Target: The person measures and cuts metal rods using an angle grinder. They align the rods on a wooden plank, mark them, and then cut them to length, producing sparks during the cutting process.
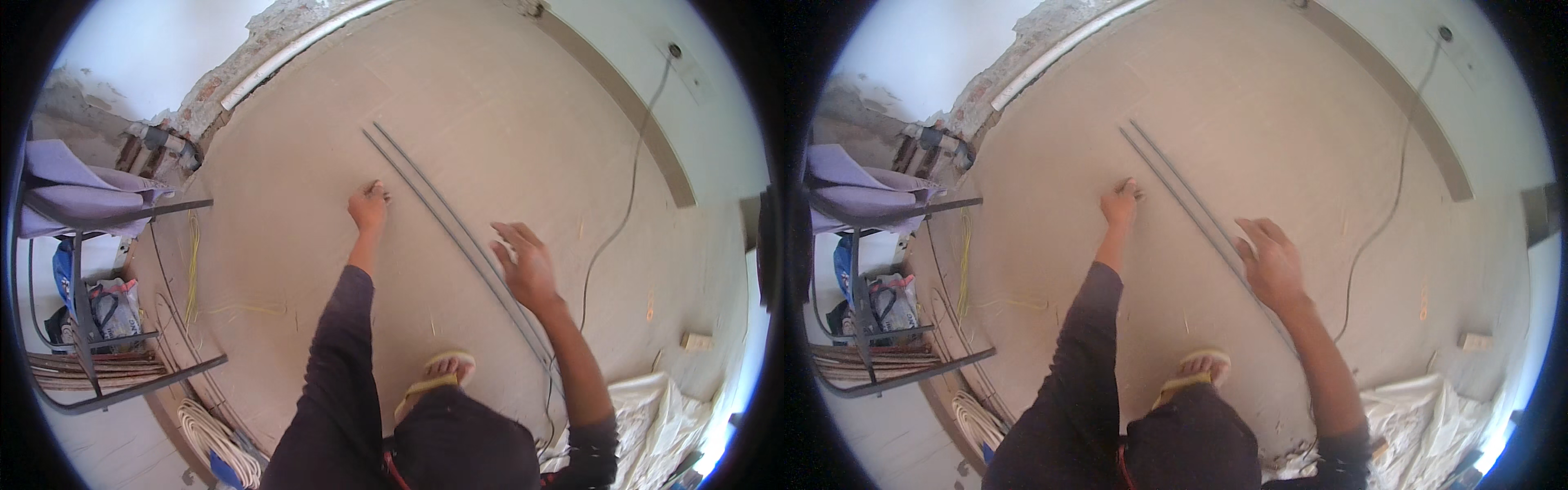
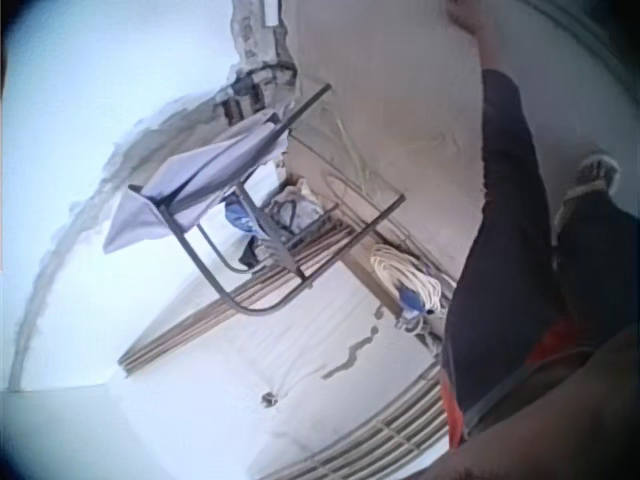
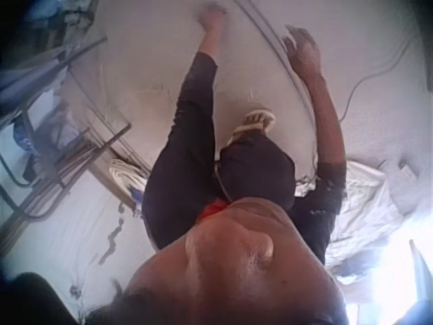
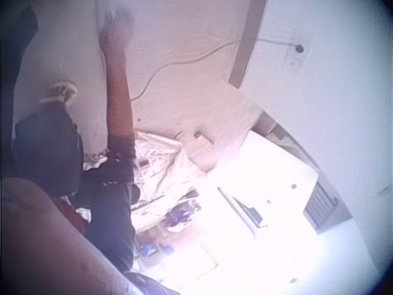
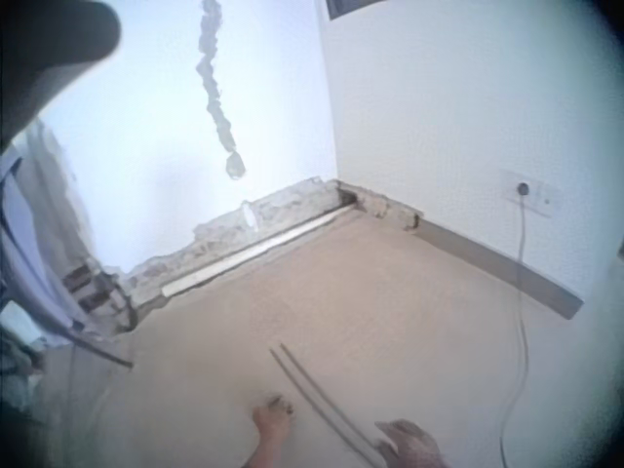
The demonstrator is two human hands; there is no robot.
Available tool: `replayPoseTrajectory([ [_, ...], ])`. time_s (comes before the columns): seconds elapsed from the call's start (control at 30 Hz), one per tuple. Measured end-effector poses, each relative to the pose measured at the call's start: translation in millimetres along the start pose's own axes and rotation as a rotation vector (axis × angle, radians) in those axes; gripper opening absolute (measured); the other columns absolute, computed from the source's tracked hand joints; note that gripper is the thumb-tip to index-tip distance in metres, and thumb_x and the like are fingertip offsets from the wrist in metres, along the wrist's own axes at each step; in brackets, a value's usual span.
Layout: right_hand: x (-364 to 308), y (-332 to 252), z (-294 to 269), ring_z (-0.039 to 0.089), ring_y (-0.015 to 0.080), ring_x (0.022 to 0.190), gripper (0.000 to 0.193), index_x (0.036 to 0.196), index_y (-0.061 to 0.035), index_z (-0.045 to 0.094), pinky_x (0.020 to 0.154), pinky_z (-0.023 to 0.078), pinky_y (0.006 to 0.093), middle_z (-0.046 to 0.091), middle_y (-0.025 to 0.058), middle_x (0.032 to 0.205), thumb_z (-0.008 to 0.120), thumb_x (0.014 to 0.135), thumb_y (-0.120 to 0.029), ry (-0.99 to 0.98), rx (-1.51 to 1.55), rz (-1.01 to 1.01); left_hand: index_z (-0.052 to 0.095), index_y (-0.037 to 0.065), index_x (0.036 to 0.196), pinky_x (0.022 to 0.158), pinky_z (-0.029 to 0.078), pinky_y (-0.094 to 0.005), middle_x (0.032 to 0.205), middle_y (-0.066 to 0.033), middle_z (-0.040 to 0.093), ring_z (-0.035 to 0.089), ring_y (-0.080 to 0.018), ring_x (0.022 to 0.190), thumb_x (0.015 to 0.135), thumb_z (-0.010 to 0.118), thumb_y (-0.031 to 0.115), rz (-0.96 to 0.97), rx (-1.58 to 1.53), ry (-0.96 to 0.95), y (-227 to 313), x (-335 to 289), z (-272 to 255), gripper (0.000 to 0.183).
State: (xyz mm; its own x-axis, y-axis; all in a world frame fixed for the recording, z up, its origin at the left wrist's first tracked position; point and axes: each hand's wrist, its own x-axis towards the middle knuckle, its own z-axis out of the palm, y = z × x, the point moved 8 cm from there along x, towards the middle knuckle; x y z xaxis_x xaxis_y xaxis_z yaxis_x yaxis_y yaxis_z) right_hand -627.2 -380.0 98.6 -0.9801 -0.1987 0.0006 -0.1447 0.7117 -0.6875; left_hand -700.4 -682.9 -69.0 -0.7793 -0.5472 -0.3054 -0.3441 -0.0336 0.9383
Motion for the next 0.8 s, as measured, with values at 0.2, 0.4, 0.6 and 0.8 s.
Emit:
replayPoseTrajectory([
  [0.2, 89.0, 31.0, 122.7, 0.054, 0.0339, 0.11, 0.036, 0.122, 0.0021, 0.059, 0.097, 0.044, 0.0431, 0.057, 0.0171, 0.117, 0.063, 0.09, -0.016, -0.086, -0.205, 0.028, 0.062, -0.01, 0.118, 0.071, 0.059, -0.0297, 0.095, -0.0168, 0.07, 0.07, -0.0183, 0.077, 0.094, 0.061, 0.01, -0.044, -0.058, -0.011, -4.4, 7.9, 35.7, 0.032],
  [0.4, 105.0, 27.0, 149.7, 0.055, 0.0349, 0.109, 0.041, 0.117, 0.0025, 0.063, 0.095, 0.043, 0.0433, 0.056, 0.0188, 0.116, 0.073, 0.082, -0.018, -0.082, -0.105, 0.09, 0.067, -0.006, 0.114, 0.072, 0.055, -0.0281, 0.088, -0.0153, 0.072, 0.07, -0.0174, 0.075, 0.094, 0.061, 0.012, 0.026, 0.047, -0.049, 0.8, 8.6, 34.8, 0.028],
  [0.6, 106.0, 22.5, 145.3, 0.056, 0.0345, 0.108, 0.039, 0.114, -0.0013, 0.067, 0.094, 0.044, 0.044, 0.057, 0.0184, 0.115, 0.076, 0.078, -0.015, -0.06, -0.085, 0.069, 0.068, -0.008, 0.111, 0.065, 0.054, -0.0262, 0.086, -0.0124, 0.073, 0.07, -0.0148, 0.073, 0.094, 0.061, 0.008, -0.016, 0.035, -0.141, 10.9, 11.6, 43.9, 0.024],
  [0.8, 106.6, 22.7, 147.9, 0.057, 0.0347, 0.107, 0.038, 0.115, -0.0011, 0.067, 0.094, 0.044, 0.0439, 0.057, 0.0185, 0.115, 0.075, 0.079, -0.014, -0.06, -0.039, 0.061, 0.067, -0.01, 0.11, 0.065, 0.057, -0.0272, 0.09, -0.0133, 0.071, 0.07, -0.016, 0.077, 0.094, 0.062, 0.01, -0.041, -0.063, -0.197, 3.7, 18.8, 42.7, 0.026],
])
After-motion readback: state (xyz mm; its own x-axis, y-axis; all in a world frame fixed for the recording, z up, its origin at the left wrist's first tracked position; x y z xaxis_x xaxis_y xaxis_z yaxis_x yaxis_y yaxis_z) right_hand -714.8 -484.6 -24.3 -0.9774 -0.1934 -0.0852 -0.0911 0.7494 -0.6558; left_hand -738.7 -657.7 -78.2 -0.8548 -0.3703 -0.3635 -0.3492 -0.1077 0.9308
